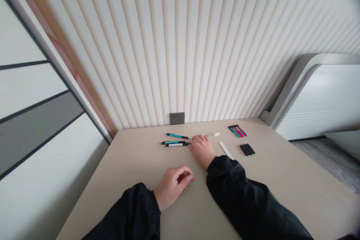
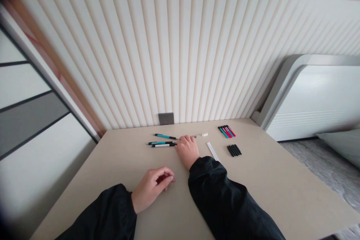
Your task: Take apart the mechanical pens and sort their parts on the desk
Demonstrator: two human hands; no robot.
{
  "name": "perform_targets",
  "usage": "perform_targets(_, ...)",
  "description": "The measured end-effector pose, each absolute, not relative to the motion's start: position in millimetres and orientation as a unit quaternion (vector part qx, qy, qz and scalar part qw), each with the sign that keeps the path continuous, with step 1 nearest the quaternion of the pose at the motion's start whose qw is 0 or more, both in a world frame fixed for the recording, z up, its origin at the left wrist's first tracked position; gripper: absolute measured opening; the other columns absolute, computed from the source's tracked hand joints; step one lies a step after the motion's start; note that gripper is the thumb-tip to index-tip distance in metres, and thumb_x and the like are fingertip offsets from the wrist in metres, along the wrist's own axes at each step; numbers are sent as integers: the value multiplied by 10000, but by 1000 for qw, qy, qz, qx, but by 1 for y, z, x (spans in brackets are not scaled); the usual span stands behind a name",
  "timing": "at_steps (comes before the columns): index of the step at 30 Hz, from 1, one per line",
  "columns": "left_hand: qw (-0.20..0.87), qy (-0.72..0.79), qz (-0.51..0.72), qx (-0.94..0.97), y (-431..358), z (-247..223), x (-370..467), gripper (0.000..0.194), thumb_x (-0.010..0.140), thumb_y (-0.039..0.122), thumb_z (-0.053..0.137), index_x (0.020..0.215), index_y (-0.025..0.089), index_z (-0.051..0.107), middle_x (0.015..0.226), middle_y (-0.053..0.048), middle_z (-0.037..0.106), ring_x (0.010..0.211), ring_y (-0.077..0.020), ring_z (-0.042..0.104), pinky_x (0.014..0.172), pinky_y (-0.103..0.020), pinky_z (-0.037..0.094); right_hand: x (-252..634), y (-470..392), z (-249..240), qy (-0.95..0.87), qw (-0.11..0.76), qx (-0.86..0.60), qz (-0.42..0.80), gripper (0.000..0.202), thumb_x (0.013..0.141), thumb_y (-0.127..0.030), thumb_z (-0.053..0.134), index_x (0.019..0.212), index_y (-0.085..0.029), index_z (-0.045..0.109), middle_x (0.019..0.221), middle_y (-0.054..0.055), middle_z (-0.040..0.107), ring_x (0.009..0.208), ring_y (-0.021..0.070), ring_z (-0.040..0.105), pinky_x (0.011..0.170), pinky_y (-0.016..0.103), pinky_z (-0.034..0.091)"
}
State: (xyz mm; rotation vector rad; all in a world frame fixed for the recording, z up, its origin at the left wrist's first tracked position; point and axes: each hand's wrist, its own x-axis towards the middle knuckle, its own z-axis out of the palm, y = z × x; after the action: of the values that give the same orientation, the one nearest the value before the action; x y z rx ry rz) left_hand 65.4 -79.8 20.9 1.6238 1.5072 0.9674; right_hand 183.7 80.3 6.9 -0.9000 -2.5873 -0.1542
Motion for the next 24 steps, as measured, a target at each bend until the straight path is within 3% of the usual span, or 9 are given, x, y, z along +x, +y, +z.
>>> perform_targets(3, 299, 586, 371, 656, -80, 24, 66, 181, 911, 279, 482, 869, 179, 627, 730, -7, 659, 615, -113, 581, 610, -203, 464, 187, 78, 10, -929, 209, -302, -52, 141, 908, -247, 549, 832, -195, 655, 942, 78, 658, 937, 234, 524, 822, 373, 364)
perform_targets(7, 96, 560, 399, 720, -81, 26, 63, 159, 914, 201, 474, 988, 185, 613, 913, -58, 653, 867, -164, 610, 808, -281, 504, 199, 60, 21, -927, 250, -280, -11, 140, 925, -255, 530, 868, -201, 646, 906, 64, 666, 922, 224, 535, 830, 369, 357)
perform_targets(12, -145, 535, 297, 778, -78, 27, 49, 373, 901, 96, 465, 1255, 193, 526, 1124, -105, 611, 1113, -238, 548, 982, -434, 443, 217, 23, 28, -918, 285, -253, 106, 158, 939, -281, 511, 901, -219, 651, 900, 56, 678, 868, 200, 559, 798, 352, 373)
perform_targets(16, -166, 563, 215, 781, -75, 23, 45, 381, 927, 121, 445, 1304, 158, 484, 1017, -107, 639, 940, -226, 615, 850, -410, 502, 226, 10, 20, -904, 290, -229, 215, 186, 954, -290, 472, 920, -221, 642, 910, 47, 675, 846, 189, 569, 793, 340, 404)
perform_targets(21, -150, 583, 181, 777, -75, 15, 46, 203, 953, 201, 433, 1030, 160, 617, 776, -47, 628, 708, -178, 618, 665, -319, 506, 225, 16, 12, -879, 294, -237, 292, 286, 977, -302, 394, 814, -208, 610, 786, 39, 644, 767, 174, 558, 737, 309, 425)
perform_targets(24, -152, 577, 191, 780, -75, 13, 46, 202, 958, 216, 428, 1023, 167, 614, 754, -37, 619, 684, -162, 616, 641, -288, 497, 224, 17, 11, -876, 286, -255, 292, 368, 985, -310, 362, 698, -204, 568, 671, 24, 595, 688, 162, 536, 687, 290, 415)
